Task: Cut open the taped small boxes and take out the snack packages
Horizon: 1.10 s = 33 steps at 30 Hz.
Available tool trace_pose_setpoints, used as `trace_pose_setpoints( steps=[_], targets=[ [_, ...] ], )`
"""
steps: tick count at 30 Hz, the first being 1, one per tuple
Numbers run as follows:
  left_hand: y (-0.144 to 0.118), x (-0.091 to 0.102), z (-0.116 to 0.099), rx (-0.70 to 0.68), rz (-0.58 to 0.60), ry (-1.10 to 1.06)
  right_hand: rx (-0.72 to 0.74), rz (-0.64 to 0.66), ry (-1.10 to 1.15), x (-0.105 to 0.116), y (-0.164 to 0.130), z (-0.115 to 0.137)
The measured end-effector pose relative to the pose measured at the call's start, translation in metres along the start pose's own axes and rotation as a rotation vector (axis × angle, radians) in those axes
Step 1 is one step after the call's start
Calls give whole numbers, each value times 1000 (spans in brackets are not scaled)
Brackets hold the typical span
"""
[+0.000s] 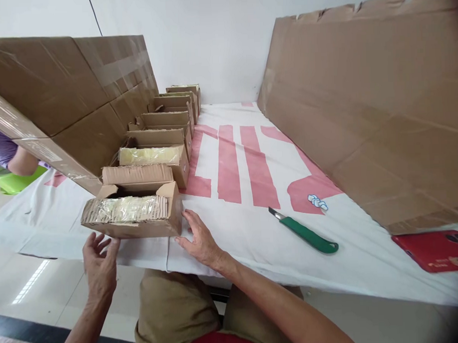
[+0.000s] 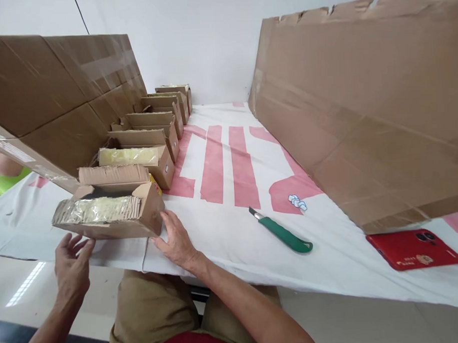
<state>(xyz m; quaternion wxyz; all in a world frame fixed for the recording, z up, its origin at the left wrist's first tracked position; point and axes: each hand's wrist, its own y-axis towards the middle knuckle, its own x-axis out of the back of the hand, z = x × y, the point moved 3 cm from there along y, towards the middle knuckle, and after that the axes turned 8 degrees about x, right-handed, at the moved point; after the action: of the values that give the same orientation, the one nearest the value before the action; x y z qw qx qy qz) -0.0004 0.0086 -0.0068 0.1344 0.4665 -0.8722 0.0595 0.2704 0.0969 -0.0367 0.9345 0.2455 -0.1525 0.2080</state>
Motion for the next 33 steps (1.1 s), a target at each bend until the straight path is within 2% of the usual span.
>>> trace_pose_setpoints(
  steps=[2, 5, 8, 11, 17, 23, 33],
  targets=[
    [-7, -2, 4, 49, 2, 13, 5, 17, -37, 1, 7, 2],
    [-13, -15, -1, 102, 56, -40, 21, 45, -68, -1, 19, 6],
    [-16, -34, -9, 106, 99, -72, 50, 59, -64, -7, 28, 7],
    [-16, -43, -10, 84, 98, -40, 65, 64, -42, -13, 28, 3],
    [-18, -41, -9, 59, 117, 59, 70, 55, 1, -19, 19, -8],
    [-22, -45, -19, 39, 152, 117, 50, 52, 28, -19, 20, -6],
    [-13, -59, -39, -37, 258, 217, -55, 180, 56, -3, 40, 8]
  ],
)
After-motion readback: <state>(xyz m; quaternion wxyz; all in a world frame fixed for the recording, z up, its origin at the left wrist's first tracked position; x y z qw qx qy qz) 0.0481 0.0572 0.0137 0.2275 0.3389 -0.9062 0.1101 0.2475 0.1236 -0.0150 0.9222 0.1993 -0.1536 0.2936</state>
